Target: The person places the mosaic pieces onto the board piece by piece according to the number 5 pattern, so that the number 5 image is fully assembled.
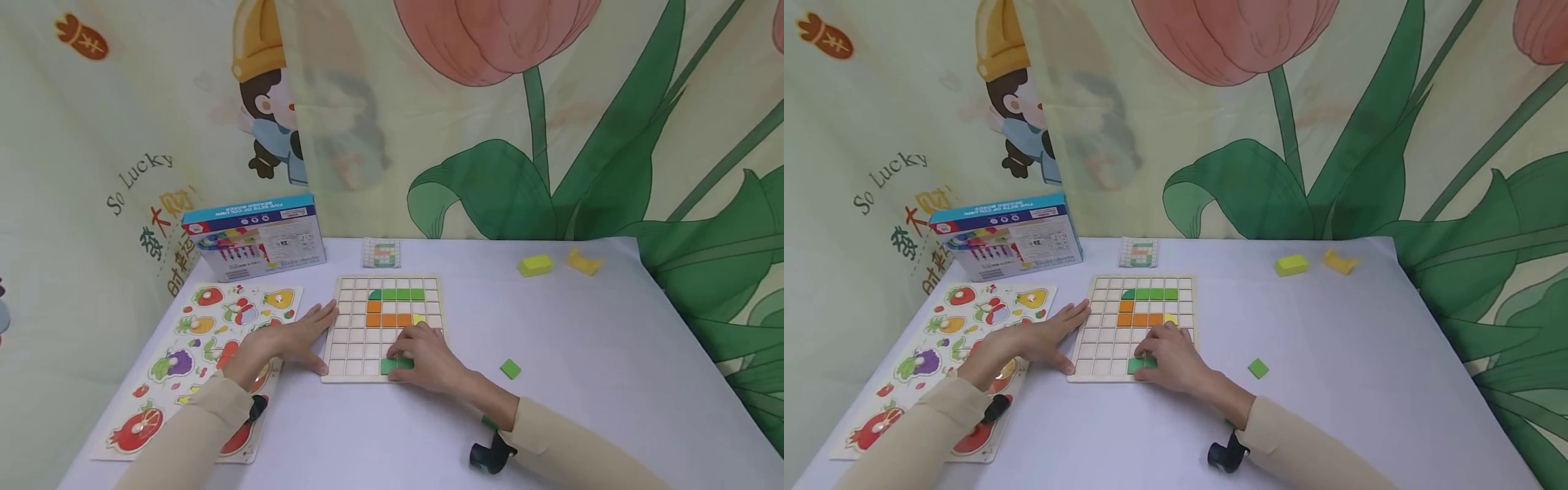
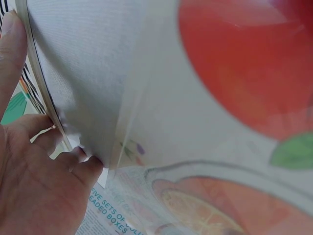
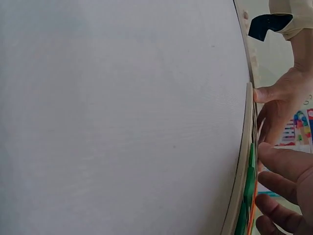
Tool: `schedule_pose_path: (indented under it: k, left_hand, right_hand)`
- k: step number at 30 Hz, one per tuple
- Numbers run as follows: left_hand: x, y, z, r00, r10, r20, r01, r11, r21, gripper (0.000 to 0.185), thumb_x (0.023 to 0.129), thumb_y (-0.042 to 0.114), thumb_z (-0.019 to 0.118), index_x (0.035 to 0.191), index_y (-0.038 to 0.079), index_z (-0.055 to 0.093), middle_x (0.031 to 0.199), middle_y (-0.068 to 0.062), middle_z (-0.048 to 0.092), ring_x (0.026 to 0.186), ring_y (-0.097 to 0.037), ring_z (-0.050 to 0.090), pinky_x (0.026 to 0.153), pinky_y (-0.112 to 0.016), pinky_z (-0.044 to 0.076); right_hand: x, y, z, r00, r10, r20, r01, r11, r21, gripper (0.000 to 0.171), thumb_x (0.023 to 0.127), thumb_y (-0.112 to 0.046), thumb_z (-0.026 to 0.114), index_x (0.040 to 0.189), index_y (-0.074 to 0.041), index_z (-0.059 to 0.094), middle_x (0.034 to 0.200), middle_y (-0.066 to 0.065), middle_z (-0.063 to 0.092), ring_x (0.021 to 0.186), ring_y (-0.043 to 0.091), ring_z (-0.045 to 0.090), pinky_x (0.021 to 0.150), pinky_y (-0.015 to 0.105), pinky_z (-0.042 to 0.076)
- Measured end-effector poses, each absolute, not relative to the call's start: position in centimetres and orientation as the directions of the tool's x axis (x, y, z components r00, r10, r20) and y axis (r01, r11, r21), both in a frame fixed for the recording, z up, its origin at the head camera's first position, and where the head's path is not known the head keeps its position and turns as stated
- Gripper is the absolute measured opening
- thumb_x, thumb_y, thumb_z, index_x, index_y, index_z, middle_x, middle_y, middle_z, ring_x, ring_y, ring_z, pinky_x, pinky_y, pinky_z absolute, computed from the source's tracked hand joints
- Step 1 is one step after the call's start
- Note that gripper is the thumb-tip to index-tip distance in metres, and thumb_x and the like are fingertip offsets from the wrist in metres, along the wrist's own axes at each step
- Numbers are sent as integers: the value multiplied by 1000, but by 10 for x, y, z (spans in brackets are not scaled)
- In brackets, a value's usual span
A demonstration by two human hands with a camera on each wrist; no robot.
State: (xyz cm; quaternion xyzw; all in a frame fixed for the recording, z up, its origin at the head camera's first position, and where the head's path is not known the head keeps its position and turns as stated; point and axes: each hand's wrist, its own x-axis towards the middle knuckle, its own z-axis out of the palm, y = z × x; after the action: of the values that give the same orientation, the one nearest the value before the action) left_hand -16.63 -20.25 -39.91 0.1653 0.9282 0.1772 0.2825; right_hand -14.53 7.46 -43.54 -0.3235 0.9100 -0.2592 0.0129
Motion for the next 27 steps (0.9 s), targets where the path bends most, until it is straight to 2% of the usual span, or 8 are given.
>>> schedule_pose_path:
  k: [5, 10, 14, 18, 23, 27]
  left_hand:
    - [-165, -211, -398, -792, 395, -466, 204, 890, 407, 111, 76, 36, 81, 157, 10, 9, 165, -8, -5, 151, -37, -3, 117, -61, 17]
    - [-168, -208, -401, -785, 405, -468, 205, 884, 420, 111, 77, 38, 80, 157, 11, 8, 165, -8, -6, 151, -36, -4, 117, -62, 15]
    - [-169, -205, -403, -784, 403, -472, 199, 884, 424, 111, 77, 37, 80, 157, 12, 8, 165, -8, -5, 151, -36, -4, 117, -63, 15]
    - [-169, -203, -403, -786, 404, -468, 200, 883, 425, 113, 74, 37, 81, 157, 9, 9, 165, -11, -4, 151, -39, -3, 116, -63, 15]
    - [-168, -206, -405, -790, 409, -457, 210, 881, 425, 113, 73, 38, 82, 156, 7, 11, 165, -13, -3, 150, -40, -2, 116, -64, 16]
    - [-169, -204, -407, -794, 416, -443, 218, 876, 430, 114, 73, 40, 82, 156, 8, 11, 165, -13, -1, 150, -41, -1, 114, -66, 17]
  right_hand:
    - [-152, 81, -427, -819, -555, 142, -534, 649, -541, 22, 81, -28, 77, 101, -18, 75, 103, -3, 64, 98, 13, 46, 78, 32, 34]
    - [-162, 116, -417, -885, -451, 114, -426, 687, -589, 25, 83, -25, 77, 106, -16, 75, 110, 0, 63, 106, 18, 48, 86, 37, 41]
    - [-168, 152, -415, -920, -378, 105, -366, 729, -578, 25, 84, -23, 75, 108, -15, 74, 110, 2, 63, 109, 22, 50, 87, 42, 49]
    - [-169, 189, -419, -940, -333, 69, -313, 769, -558, 23, 87, -23, 72, 107, -14, 73, 110, 4, 63, 109, 25, 53, 89, 47, 52]
    - [-162, 225, -425, -961, -274, -22, -221, 817, -532, 22, 87, -27, 72, 105, -15, 72, 108, 3, 63, 106, 26, 54, 85, 44, 52]
    - [-154, 245, -430, -966, -255, -42, -200, 840, -504, 25, 83, -31, 75, 101, -14, 72, 103, 2, 64, 102, 24, 54, 84, 40, 50]
